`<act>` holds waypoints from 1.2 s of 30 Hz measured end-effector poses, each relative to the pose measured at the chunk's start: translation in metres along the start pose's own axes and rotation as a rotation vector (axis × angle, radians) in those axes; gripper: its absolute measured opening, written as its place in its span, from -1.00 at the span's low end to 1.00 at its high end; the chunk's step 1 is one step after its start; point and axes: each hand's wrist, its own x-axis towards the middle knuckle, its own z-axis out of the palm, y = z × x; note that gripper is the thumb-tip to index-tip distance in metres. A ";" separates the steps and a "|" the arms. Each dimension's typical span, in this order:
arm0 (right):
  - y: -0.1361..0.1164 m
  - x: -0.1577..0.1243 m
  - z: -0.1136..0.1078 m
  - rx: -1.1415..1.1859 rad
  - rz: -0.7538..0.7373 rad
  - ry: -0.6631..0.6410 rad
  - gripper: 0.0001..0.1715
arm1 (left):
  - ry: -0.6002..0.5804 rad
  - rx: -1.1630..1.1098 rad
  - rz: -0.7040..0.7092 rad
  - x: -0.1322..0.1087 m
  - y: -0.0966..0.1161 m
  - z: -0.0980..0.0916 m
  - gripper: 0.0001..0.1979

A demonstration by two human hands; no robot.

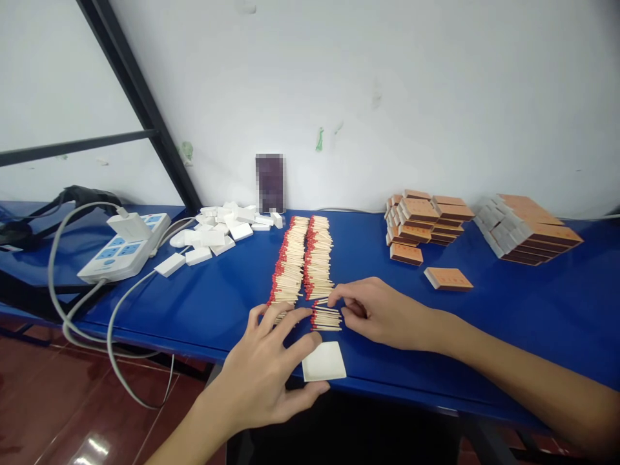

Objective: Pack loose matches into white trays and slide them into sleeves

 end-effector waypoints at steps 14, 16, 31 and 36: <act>-0.017 -0.001 0.001 -0.090 0.042 -0.018 -0.78 | 0.146 -0.084 0.004 -0.002 0.002 0.002 -0.66; -0.018 0.000 0.003 -0.104 0.086 -0.024 -0.83 | 0.149 -0.079 0.000 -0.002 0.001 0.003 -0.63; -0.017 -0.002 0.007 -0.145 0.102 -0.046 -0.83 | 0.202 -0.075 -0.053 0.001 0.001 0.004 -0.46; -0.017 -0.001 0.007 -0.120 0.141 -0.060 -0.86 | 0.209 -0.086 -0.055 0.001 0.000 0.004 -0.53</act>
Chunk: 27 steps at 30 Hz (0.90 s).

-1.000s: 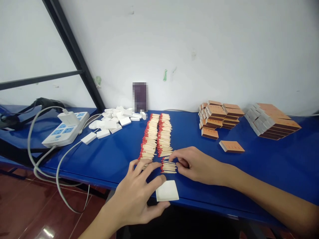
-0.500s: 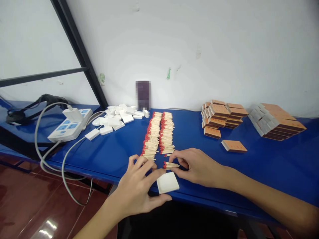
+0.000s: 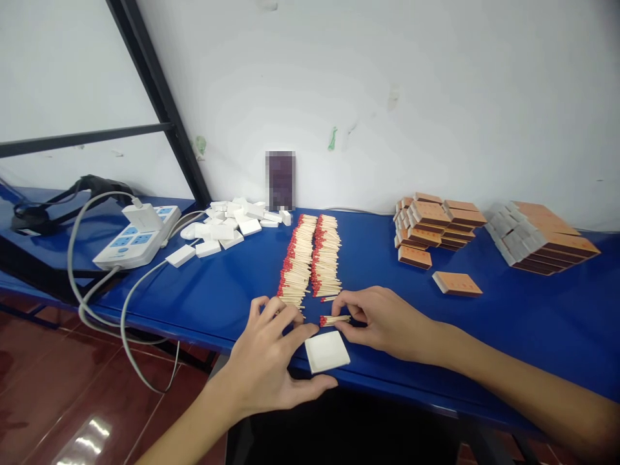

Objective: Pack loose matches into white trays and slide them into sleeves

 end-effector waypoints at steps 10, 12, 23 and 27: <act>0.003 0.001 0.001 0.042 0.004 -0.010 -0.86 | -0.080 0.020 -0.011 0.001 0.001 -0.002 -0.57; 0.003 0.001 0.001 0.047 0.002 -0.012 -0.87 | -0.069 0.022 -0.012 0.001 0.001 -0.002 -0.53; 0.005 0.000 0.001 0.076 0.022 -0.023 -0.83 | -0.060 0.019 -0.021 0.000 0.002 0.000 -0.55; 0.002 0.001 -0.002 0.064 0.021 -0.032 -0.83 | -0.060 0.022 -0.015 0.000 0.002 0.000 -0.58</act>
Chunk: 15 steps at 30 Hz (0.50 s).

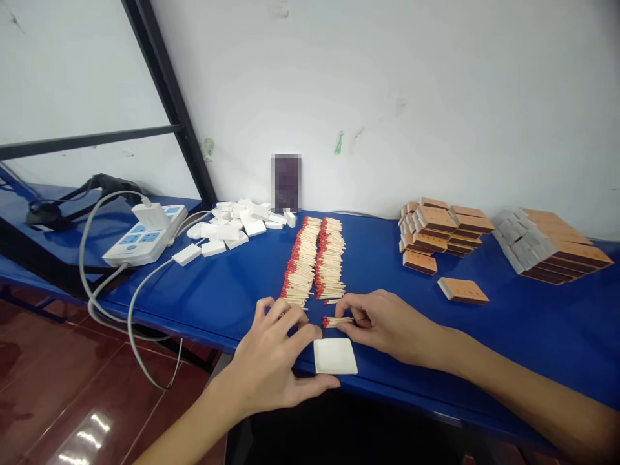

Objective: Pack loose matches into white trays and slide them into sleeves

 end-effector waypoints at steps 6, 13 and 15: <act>0.000 0.001 -0.001 -0.016 -0.029 -0.002 -0.86 | -0.013 0.004 0.006 0.000 0.000 0.000 -0.59; 0.003 0.002 0.000 0.039 -0.040 0.010 -0.78 | -0.016 0.002 0.007 0.000 -0.002 0.000 -0.58; 0.003 0.001 0.000 0.048 -0.035 0.006 -0.79 | -0.020 0.001 0.007 0.000 -0.002 0.000 -0.59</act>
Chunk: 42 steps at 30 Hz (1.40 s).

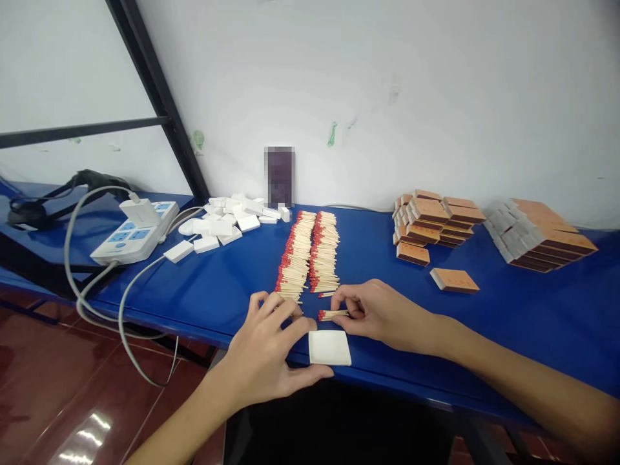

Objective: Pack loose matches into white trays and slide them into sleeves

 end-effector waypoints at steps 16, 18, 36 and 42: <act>-0.016 -0.009 -0.009 0.168 0.005 0.000 -0.85 | 0.000 -0.004 -0.004 0.001 0.000 0.000 -0.59; -0.022 -0.013 -0.008 0.187 0.014 -0.051 -0.91 | 0.002 -0.009 -0.007 0.001 0.001 -0.001 -0.59; -0.016 -0.015 -0.005 0.061 -0.123 0.080 -0.85 | 0.036 -0.013 -0.001 -0.001 0.000 0.001 -0.58; -0.003 -0.008 -0.005 -0.053 -0.061 0.075 -0.74 | 0.047 -0.026 0.008 -0.001 -0.002 0.002 -0.61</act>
